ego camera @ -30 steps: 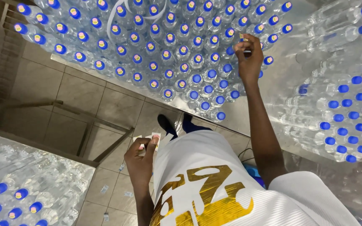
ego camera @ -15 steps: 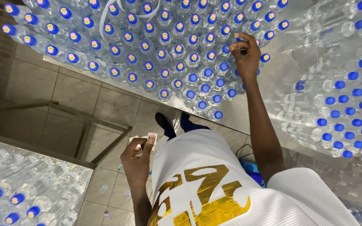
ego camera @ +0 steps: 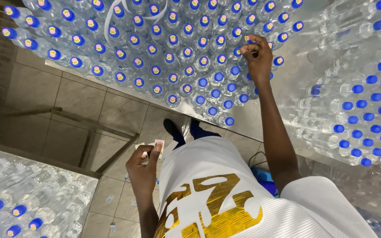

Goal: Peeling small circular labels from a strip and applying them to the caps of plastic water bottles arranged on a table.

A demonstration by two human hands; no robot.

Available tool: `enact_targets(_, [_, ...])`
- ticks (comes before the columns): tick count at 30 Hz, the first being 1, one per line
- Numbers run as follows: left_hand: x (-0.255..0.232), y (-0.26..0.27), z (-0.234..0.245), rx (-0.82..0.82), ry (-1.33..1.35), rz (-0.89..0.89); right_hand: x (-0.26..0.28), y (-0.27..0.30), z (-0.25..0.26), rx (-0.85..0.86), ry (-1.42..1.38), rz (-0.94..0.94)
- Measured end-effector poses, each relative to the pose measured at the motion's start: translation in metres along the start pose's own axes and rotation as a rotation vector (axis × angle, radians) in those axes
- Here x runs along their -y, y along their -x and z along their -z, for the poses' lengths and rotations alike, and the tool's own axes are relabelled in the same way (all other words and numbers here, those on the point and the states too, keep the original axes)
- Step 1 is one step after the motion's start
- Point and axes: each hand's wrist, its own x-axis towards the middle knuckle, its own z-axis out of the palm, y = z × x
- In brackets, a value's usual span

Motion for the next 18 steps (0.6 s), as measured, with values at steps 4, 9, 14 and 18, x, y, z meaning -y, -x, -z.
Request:
enact_targets(4, [0.004, -0.001, 0.000, -0.007, -0.033, 0.026, 0.004, 0.003, -0.002, -0.019, 0.063, -0.003])
enact_targets(9, [0.003, -0.001, 0.001, -0.008, -0.025, 0.033, 0.007, 0.006, -0.007, -0.049, 0.153, 0.163])
enact_targets(14, [0.009, -0.001, 0.001, -0.008, 0.007, -0.025, -0.003, 0.004, -0.008, 0.007, 0.180, 0.120])
enact_targets(18, [0.006, 0.000, 0.003, -0.011, 0.007, 0.020, -0.007, 0.002, -0.008, 0.050, 0.203, 0.204])
